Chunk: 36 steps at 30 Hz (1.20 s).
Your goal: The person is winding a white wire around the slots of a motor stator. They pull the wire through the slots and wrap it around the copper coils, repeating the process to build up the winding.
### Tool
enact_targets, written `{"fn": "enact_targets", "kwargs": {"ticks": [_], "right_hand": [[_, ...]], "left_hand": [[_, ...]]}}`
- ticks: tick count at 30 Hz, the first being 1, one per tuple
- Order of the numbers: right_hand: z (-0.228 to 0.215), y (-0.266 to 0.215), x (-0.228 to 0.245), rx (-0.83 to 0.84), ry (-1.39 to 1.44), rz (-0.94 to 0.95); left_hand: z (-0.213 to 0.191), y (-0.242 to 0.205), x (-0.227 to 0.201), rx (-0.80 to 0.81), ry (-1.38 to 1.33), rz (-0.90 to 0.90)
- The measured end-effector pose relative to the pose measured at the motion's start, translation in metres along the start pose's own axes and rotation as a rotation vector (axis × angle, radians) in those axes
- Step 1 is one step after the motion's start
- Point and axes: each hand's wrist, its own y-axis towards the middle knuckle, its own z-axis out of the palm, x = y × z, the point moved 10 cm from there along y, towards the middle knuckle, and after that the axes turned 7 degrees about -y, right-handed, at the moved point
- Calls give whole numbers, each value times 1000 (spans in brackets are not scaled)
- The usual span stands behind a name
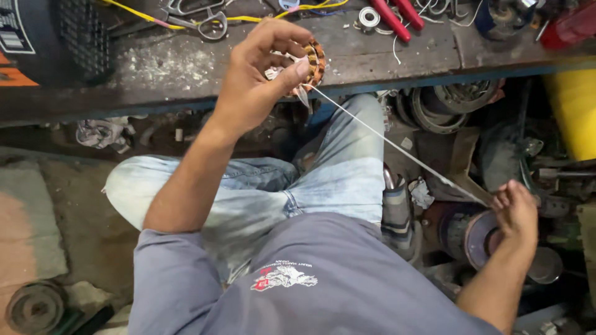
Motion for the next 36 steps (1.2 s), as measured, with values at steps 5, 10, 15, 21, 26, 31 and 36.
{"fn": "enact_targets", "kwargs": {"ticks": [5,10,15,21,26,31,36], "right_hand": [[-26,-13,-67,-213,0,281],[22,17,-70,-31,-14,219],[116,35,-28,154,72,118],[241,-2,86,648,516,-149],[270,-4,136,733,626,-233],[287,8,151,704,685,-227],[321,10,133,660,564,-179]], "left_hand": [[-16,-16,19,-186,359,17],[-21,-56,37,-289,388,94],[-32,-115,99,-571,160,-20],[44,-142,206,-374,-72,-392],[85,-110,220,-308,-317,-285],[68,-124,209,-389,-649,-294],[42,-170,194,-419,-215,-299]]}}
